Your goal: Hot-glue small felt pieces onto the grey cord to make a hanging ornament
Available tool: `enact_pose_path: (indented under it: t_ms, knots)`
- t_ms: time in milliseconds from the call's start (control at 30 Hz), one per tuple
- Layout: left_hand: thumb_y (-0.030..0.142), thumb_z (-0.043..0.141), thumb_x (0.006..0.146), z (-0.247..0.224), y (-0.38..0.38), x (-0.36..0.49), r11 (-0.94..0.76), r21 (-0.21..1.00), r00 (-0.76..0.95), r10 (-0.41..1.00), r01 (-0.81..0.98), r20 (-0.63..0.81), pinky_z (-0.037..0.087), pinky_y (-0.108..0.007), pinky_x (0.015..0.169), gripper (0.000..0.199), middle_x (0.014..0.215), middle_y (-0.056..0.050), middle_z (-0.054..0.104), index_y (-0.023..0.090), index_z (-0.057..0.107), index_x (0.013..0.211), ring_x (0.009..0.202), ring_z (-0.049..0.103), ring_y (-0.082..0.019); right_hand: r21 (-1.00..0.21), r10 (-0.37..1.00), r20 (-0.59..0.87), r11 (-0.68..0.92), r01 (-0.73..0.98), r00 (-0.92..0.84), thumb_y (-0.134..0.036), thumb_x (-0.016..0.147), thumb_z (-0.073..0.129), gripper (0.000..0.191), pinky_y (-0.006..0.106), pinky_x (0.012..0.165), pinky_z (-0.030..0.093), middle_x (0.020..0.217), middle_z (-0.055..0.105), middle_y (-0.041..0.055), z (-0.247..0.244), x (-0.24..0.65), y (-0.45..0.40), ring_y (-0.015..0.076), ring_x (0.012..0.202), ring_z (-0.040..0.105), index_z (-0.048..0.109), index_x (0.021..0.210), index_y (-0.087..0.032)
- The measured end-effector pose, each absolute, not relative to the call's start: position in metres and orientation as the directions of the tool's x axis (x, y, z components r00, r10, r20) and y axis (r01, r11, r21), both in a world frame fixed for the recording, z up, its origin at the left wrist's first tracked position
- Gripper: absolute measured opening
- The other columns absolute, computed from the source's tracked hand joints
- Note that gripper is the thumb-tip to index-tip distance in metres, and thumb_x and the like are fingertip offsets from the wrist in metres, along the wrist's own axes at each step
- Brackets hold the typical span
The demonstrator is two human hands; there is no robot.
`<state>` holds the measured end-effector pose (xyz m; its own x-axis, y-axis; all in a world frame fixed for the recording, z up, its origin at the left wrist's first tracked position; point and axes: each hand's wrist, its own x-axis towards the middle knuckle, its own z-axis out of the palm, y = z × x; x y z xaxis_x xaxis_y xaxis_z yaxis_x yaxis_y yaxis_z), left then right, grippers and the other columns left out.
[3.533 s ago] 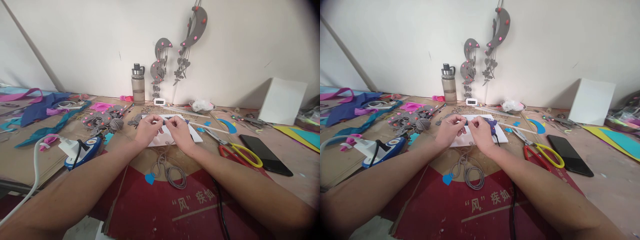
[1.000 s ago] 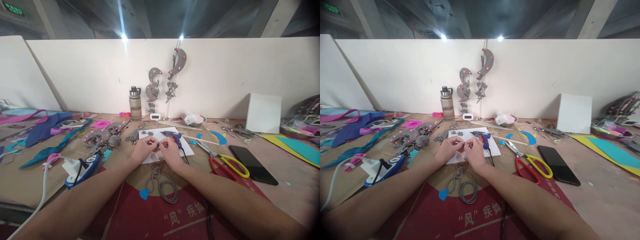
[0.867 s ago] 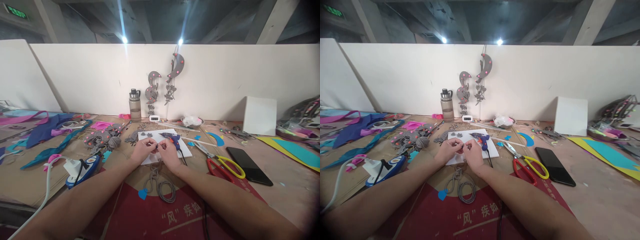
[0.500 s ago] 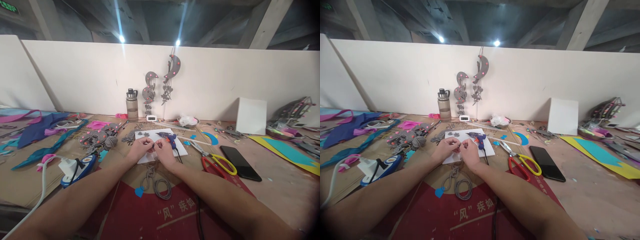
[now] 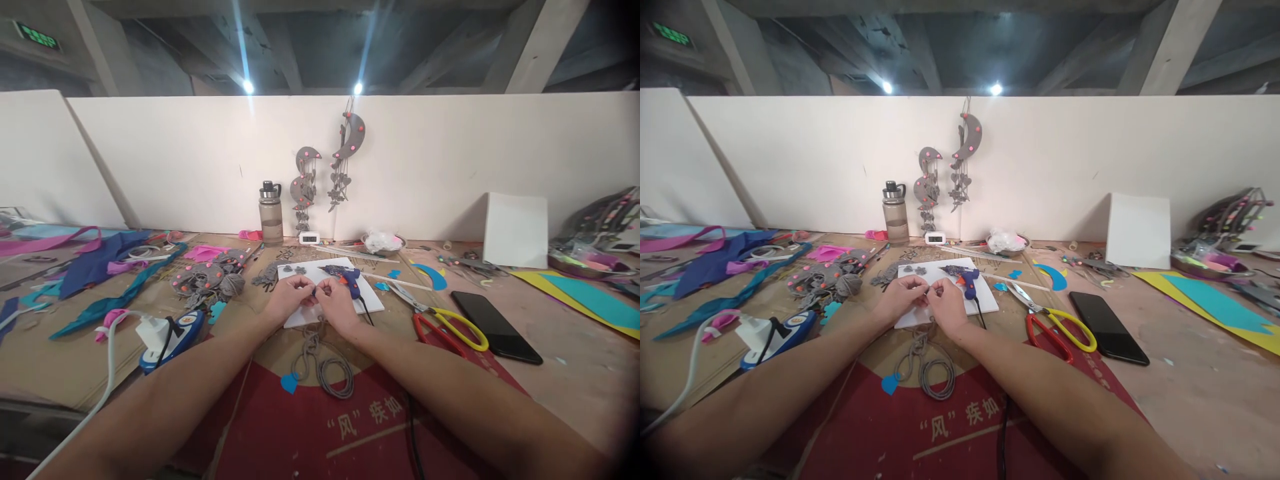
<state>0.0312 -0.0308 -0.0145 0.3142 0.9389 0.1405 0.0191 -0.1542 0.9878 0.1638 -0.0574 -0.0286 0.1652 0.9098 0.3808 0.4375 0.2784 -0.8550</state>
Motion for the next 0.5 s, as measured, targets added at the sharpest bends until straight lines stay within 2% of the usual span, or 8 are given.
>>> enact_pose_path:
  t_ms: [300,500]
  knots:
    - [0.027,0.065,0.070,-0.0140,-0.0310,0.0321,-0.155,0.988,0.316,0.938,0.006,0.145,0.050,-0.021,0.052,0.013,0.057,0.000,0.063,0.015,0.062,0.069,0.050,0.060,-0.011,-0.856,0.909,0.376,0.266,0.443,0.180,-0.028,0.072,0.049,0.007,0.031,0.065,0.045,0.067,0.061,0.0005,-0.0258,0.1626,-0.0596,0.0164,0.063,0.056,0.051,0.069,-0.022]
    - [0.026,0.064,0.071,-0.0169,-0.0289,0.0325,-0.156,0.988,0.320,0.936,0.009,0.145,0.050,-0.022,0.052,0.011,0.057,0.000,0.064,0.015,0.062,0.069,0.050,0.060,-0.011,-0.857,0.913,0.370,0.265,0.443,0.170,-0.028,0.072,0.049,0.008,0.030,0.061,0.044,0.064,0.060,-0.0002,-0.0262,0.1630,-0.0591,0.0163,0.060,0.055,0.051,0.067,-0.022]
